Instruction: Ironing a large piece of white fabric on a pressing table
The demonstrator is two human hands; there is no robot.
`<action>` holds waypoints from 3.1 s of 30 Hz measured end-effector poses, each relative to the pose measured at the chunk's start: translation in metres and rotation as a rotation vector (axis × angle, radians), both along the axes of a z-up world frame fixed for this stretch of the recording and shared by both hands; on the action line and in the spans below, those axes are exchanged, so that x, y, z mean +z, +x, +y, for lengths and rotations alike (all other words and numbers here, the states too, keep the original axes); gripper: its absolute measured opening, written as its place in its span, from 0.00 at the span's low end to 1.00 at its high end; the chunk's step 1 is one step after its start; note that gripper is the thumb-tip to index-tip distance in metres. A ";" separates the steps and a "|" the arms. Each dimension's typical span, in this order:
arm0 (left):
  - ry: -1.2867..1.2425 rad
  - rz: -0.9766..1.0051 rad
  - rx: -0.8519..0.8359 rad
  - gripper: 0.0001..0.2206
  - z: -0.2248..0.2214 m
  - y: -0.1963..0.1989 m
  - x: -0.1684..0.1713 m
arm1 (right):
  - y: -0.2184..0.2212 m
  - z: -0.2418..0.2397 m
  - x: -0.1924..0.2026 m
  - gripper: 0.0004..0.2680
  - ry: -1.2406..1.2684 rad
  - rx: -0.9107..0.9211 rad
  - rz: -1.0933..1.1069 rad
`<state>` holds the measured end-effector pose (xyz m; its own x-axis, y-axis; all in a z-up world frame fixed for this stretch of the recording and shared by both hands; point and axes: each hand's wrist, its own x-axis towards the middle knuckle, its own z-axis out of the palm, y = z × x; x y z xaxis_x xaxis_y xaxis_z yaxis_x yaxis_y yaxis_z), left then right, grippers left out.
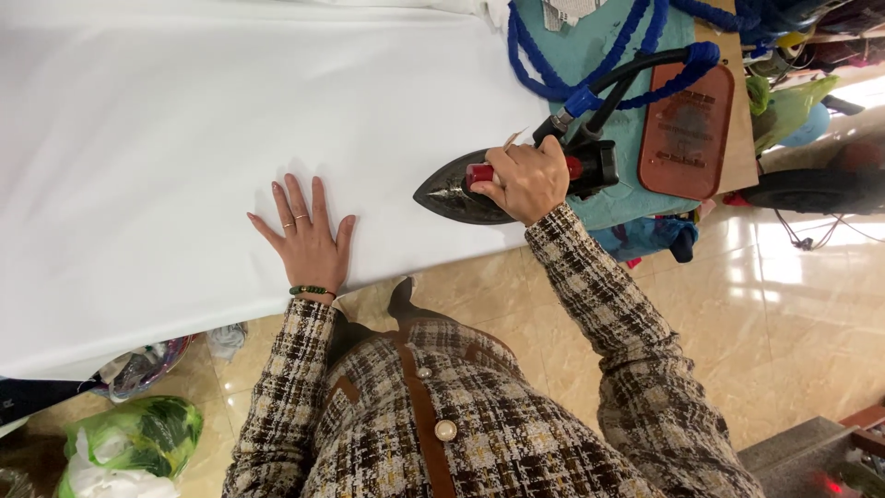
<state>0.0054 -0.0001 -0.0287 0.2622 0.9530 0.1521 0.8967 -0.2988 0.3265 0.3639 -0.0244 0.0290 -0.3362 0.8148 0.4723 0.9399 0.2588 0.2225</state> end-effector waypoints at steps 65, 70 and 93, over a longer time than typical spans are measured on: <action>-0.030 0.089 -0.016 0.34 0.000 -0.002 0.007 | -0.045 0.082 0.024 0.27 0.109 0.002 0.079; -0.052 0.003 0.021 0.35 -0.001 0.000 0.002 | -0.027 0.016 0.013 0.16 -0.041 0.205 0.104; 0.064 0.002 -0.049 0.34 -0.002 -0.005 0.008 | 0.320 -0.074 0.022 0.21 -0.141 -0.417 -0.081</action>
